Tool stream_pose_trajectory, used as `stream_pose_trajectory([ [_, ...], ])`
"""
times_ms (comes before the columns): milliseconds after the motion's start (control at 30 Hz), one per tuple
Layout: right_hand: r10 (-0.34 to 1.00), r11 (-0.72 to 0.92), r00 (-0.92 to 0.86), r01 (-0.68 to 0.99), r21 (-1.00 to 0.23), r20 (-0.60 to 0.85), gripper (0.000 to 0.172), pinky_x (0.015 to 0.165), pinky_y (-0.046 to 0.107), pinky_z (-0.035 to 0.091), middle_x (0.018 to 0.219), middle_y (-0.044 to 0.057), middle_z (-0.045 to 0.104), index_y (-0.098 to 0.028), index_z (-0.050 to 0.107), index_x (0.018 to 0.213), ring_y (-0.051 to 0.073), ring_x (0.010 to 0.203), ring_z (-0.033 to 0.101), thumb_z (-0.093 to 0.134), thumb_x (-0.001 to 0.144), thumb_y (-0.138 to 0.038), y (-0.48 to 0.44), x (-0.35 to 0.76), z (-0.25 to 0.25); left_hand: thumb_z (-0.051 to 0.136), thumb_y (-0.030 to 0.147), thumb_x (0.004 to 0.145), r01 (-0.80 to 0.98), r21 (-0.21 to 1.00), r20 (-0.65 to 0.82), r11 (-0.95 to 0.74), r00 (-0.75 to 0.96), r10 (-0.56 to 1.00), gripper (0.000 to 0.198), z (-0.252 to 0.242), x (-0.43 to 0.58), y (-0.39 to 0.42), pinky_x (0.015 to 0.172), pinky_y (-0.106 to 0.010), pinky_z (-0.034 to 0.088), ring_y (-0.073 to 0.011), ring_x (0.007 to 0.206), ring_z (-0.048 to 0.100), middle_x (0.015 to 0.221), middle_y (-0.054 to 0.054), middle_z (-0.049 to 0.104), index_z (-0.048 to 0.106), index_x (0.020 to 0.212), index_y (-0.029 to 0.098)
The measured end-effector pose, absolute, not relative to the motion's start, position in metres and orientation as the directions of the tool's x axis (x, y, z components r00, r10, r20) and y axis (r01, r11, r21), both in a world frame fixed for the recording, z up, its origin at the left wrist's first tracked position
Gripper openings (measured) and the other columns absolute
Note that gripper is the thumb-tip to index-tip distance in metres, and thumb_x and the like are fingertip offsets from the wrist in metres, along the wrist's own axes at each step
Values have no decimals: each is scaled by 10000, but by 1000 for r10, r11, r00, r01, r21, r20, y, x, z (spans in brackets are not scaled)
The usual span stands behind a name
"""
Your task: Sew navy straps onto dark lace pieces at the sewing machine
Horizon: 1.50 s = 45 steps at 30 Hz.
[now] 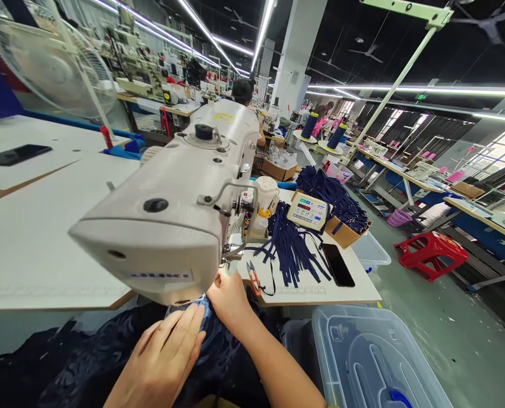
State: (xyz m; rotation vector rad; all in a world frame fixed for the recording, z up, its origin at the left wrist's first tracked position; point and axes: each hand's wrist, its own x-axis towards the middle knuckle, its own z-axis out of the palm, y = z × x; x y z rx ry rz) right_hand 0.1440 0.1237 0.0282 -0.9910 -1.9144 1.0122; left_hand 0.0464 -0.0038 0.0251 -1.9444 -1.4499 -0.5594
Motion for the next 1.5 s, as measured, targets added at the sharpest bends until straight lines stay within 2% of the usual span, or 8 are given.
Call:
stream_pose_trajectory([
  [133,866,398,-429,283,-872,256,144,592,269,485,640,3,614,-217,653,774,168,631,564,517,805,-180,123,143,31,558,178,866,965,-194,669,-174,260,697,335,24,49,-3,876,-402,401,-251,1008,580,1168,-109,658,594,1185,81],
  [400,852,423,-460,324,-846,250,186,650,262,516,716,21,673,-210,677,823,171,682,607,493,812,-181,122,143,28,596,243,844,953,-277,703,-123,288,651,343,24,45,-4,855,-376,406,-229,977,591,1138,-96,669,619,1155,101],
  [700,809,497,-486,265,-826,330,274,907,294,484,892,69,708,-173,684,962,204,991,617,444,835,-212,124,139,38,591,201,846,989,-98,774,-114,148,616,313,24,49,-4,856,-373,424,-231,948,589,1067,-126,682,621,1116,47],
  [800,812,486,-486,254,-836,324,269,854,298,503,896,66,709,-175,683,962,205,929,625,450,826,-180,124,141,36,601,185,835,986,-86,762,-146,159,628,323,25,47,-5,878,-371,419,-232,972,583,1084,-121,678,616,1128,50],
  [967,841,427,-478,302,-852,252,216,711,295,499,688,27,662,-196,679,820,198,741,601,471,810,-140,122,146,25,600,218,839,965,-167,730,-201,258,633,330,27,40,-5,893,-341,412,-213,982,578,1067,-87,683,618,1138,80],
  [1200,866,409,-433,323,-854,250,175,714,291,467,625,10,611,-207,659,809,186,721,573,499,801,-137,124,149,22,457,209,901,934,-243,591,-263,358,723,292,34,34,-9,910,-338,402,-198,1037,572,1200,-30,637,609,1150,194],
  [1367,873,406,-419,337,-850,251,168,732,303,458,637,16,613,-203,661,808,197,738,573,506,781,-142,127,149,24,464,211,899,953,-177,668,-245,299,681,280,39,37,-7,888,-327,406,-188,997,584,1114,-39,668,608,1137,175],
  [1500,881,398,-397,323,-859,259,160,685,293,458,633,10,600,-203,646,800,184,695,554,491,803,-162,127,145,25,461,219,901,944,-193,621,-269,330,711,295,39,36,-5,890,-334,404,-201,1018,581,1152,-45,657,599,1157,173],
])
